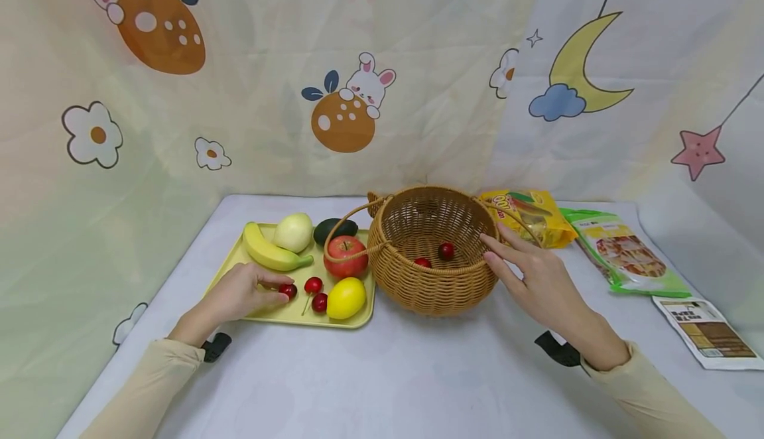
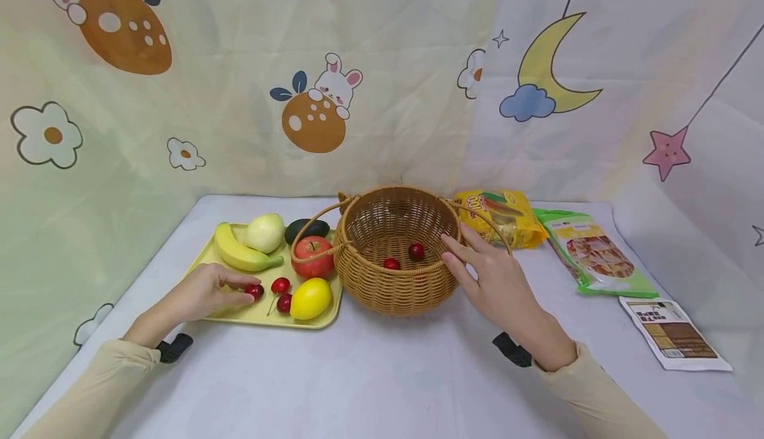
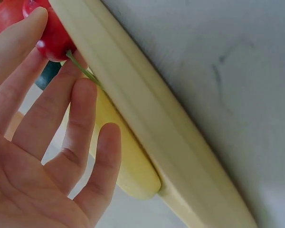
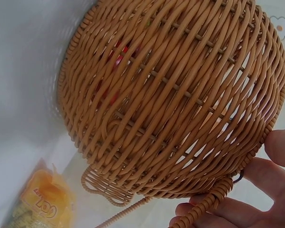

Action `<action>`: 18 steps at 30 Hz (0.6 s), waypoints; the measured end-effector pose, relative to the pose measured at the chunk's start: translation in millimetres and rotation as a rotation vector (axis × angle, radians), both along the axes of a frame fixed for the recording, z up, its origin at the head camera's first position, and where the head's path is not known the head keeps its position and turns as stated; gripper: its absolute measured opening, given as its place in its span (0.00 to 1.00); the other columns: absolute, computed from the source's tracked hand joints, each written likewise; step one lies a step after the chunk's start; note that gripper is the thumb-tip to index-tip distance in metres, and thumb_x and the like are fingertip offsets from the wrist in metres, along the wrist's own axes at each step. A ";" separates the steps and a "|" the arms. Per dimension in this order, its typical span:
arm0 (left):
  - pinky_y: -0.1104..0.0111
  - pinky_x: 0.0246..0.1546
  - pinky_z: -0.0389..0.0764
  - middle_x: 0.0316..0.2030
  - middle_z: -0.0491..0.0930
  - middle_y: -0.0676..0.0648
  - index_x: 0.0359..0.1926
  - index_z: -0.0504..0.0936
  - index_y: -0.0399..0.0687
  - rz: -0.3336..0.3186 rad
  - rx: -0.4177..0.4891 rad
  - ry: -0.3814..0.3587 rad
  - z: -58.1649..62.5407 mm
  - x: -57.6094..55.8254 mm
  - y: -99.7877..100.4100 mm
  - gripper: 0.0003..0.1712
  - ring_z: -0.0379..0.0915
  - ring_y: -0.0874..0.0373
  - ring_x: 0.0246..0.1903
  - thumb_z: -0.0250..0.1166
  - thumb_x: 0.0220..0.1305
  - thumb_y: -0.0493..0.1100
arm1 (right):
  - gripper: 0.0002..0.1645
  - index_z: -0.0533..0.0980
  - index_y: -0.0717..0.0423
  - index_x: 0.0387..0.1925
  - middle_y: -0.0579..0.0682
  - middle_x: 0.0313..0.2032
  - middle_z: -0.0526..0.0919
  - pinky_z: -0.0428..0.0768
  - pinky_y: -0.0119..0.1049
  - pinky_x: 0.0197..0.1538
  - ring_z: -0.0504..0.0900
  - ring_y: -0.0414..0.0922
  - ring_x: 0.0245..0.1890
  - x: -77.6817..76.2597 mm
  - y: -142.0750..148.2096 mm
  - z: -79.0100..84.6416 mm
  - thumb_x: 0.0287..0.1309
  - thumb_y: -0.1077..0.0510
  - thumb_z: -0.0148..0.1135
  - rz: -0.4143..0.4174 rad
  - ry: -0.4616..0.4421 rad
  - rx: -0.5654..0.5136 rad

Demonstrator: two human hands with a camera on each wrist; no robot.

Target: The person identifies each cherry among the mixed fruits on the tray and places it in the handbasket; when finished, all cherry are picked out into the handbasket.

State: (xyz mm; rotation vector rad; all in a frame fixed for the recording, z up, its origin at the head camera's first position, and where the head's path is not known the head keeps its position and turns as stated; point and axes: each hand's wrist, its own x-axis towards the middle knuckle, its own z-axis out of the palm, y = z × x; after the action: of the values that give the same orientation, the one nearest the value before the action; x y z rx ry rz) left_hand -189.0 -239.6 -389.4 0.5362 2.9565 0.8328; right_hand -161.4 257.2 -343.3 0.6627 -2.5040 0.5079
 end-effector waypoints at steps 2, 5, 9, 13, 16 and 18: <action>0.72 0.25 0.64 0.43 0.92 0.50 0.49 0.92 0.52 -0.001 0.001 -0.003 -0.8 -0.2 -0.3 0.19 0.70 0.63 0.28 0.79 0.55 0.46 | 0.24 0.78 0.54 0.66 0.68 0.68 0.73 0.57 0.27 0.20 0.43 0.27 0.11 0.3 -0.1 0.4 0.72 0.53 0.61 0.001 0.002 0.001; 0.72 0.24 0.62 0.43 0.91 0.49 0.50 0.91 0.51 -0.021 0.006 -0.001 -1.7 -0.5 -1.1 0.19 0.67 0.63 0.26 0.79 0.55 0.45 | 0.24 0.78 0.53 0.66 0.68 0.68 0.73 0.57 0.28 0.20 0.44 0.28 0.11 0.6 -0.2 0.9 0.72 0.53 0.61 0.000 0.003 0.005; 0.73 0.24 0.63 0.44 0.91 0.49 0.50 0.91 0.51 -0.048 0.017 -0.011 -0.6 -0.1 -2.5 0.20 0.68 0.65 0.27 0.79 0.56 0.45 | 0.24 0.78 0.53 0.66 0.68 0.68 0.73 0.57 0.28 0.21 0.45 0.29 0.11 0.3 0.1 0.5 0.72 0.53 0.61 0.002 0.002 0.008; 0.73 0.28 0.68 0.44 0.91 0.50 0.50 0.91 0.51 -0.068 0.014 -0.013 6.8 0.1 -4.9 0.20 0.74 0.64 0.33 0.79 0.56 0.46 | 0.24 0.78 0.53 0.66 0.69 0.68 0.74 0.57 0.28 0.21 0.45 0.29 0.11 0.1 0.0 0.1 0.72 0.53 0.61 0.007 0.001 0.007; 0.72 0.32 0.72 0.45 0.91 0.52 0.50 0.91 0.53 -0.074 -0.007 -0.011 14.7 -0.8 -7.1 0.19 0.78 0.61 0.39 0.78 0.56 0.47 | 0.24 0.78 0.53 0.66 0.69 0.68 0.74 0.57 0.28 0.21 0.45 0.29 0.11 0.2 -0.2 0.5 0.72 0.53 0.61 0.007 0.001 0.004; 0.71 0.36 0.73 0.46 0.91 0.52 0.51 0.91 0.53 -0.086 -0.020 -0.011 20.3 -1.7 -8.0 0.19 0.79 0.60 0.41 0.78 0.57 0.47 | 0.24 0.78 0.54 0.66 0.69 0.68 0.73 0.57 0.28 0.21 0.45 0.29 0.11 0.0 -0.4 0.8 0.73 0.53 0.61 0.007 0.000 0.001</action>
State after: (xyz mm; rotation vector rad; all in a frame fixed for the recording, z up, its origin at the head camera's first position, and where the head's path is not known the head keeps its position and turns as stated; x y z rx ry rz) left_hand -190.7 -247.6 -369.1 0.6495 2.9050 0.7947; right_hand -161.4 256.8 -342.5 0.6725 -2.5029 0.5089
